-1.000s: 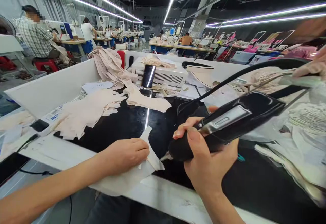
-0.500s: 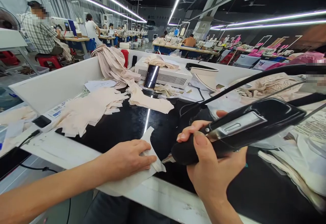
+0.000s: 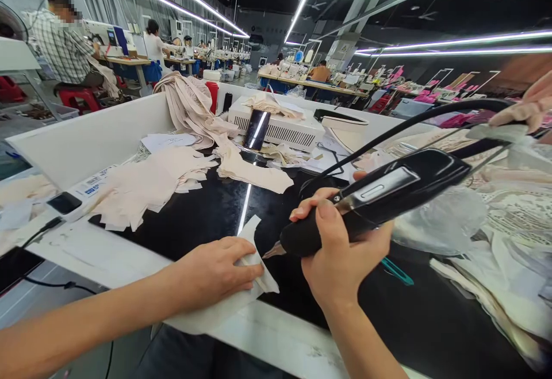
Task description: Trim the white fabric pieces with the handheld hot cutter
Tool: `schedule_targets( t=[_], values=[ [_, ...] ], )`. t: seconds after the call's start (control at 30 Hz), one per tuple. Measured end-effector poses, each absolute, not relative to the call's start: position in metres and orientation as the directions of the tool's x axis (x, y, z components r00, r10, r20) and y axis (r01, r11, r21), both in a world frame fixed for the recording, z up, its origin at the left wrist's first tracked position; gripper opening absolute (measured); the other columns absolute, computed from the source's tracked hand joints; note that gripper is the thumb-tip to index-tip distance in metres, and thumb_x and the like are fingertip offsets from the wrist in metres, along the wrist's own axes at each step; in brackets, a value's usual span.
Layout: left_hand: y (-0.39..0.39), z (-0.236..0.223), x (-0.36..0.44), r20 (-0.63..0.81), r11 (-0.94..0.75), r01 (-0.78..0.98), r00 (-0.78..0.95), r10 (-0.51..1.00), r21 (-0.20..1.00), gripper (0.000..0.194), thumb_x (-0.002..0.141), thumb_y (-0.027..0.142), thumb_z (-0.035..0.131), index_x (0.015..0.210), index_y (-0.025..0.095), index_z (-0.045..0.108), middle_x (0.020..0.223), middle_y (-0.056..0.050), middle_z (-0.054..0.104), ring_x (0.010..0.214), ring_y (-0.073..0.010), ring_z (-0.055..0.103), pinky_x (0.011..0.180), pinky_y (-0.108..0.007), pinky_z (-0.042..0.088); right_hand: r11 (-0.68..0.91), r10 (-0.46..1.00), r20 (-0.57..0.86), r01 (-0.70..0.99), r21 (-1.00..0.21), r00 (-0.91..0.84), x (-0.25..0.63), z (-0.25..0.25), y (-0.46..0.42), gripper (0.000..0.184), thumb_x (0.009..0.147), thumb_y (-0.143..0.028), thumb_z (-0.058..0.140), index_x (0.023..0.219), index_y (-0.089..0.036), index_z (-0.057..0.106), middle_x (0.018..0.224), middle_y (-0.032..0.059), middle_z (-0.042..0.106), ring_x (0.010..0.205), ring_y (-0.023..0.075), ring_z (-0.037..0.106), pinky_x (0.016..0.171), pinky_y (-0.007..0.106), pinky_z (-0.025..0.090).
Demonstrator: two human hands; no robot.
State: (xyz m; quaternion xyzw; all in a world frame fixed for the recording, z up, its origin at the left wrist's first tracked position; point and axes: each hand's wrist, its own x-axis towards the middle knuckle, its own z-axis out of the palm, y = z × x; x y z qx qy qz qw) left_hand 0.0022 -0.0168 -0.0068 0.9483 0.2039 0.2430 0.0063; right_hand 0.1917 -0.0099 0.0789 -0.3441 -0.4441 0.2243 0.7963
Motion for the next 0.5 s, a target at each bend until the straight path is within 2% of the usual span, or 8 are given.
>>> schedule_targets(
  t=[0.13,0.37,0.5],
  values=[
    [-0.017,-0.006,0.002,0.46,-0.915,0.378,0.794,0.397,0.139,0.021,0.112,0.029,0.065,0.129,0.02,0.072,0.135,-0.015,0.069,0.127,-0.029,0.071,0.108,-0.039,0.064,0.651,0.673,0.548,-0.047,-0.757,0.497,0.1893,0.0764,-0.0078,0.037,0.08,-0.029,0.091,0.102,-0.027,0.06,0.078,-0.0102,0.072,0.057,0.0107,0.064,0.058,0.027,0.06],
    [-0.0177,-0.0035,0.0009,0.444,-0.907,0.379,0.791,0.421,0.186,0.023,0.113,0.029,0.064,0.131,0.02,0.073,0.141,-0.017,0.068,0.133,-0.0296,0.069,0.113,-0.041,0.062,0.651,0.677,0.559,-0.034,-0.759,0.479,0.1889,0.0749,-0.0108,0.04,0.082,-0.027,0.088,0.111,-0.027,0.06,0.078,-0.0103,0.071,0.058,0.0114,0.064,0.058,0.028,0.059],
    [-0.0183,-0.0043,0.0006,0.434,-0.899,0.388,0.787,0.439,0.206,0.025,0.113,0.03,0.063,0.134,0.021,0.074,0.145,-0.018,0.067,0.136,-0.0306,0.068,0.115,-0.042,0.061,0.657,0.67,0.581,-0.004,-0.754,0.462,0.1877,0.0748,-0.0103,0.033,0.084,-0.024,0.085,0.105,-0.027,0.059,0.079,-0.0098,0.072,0.057,0.0112,0.065,0.058,0.028,0.059]
  ],
)
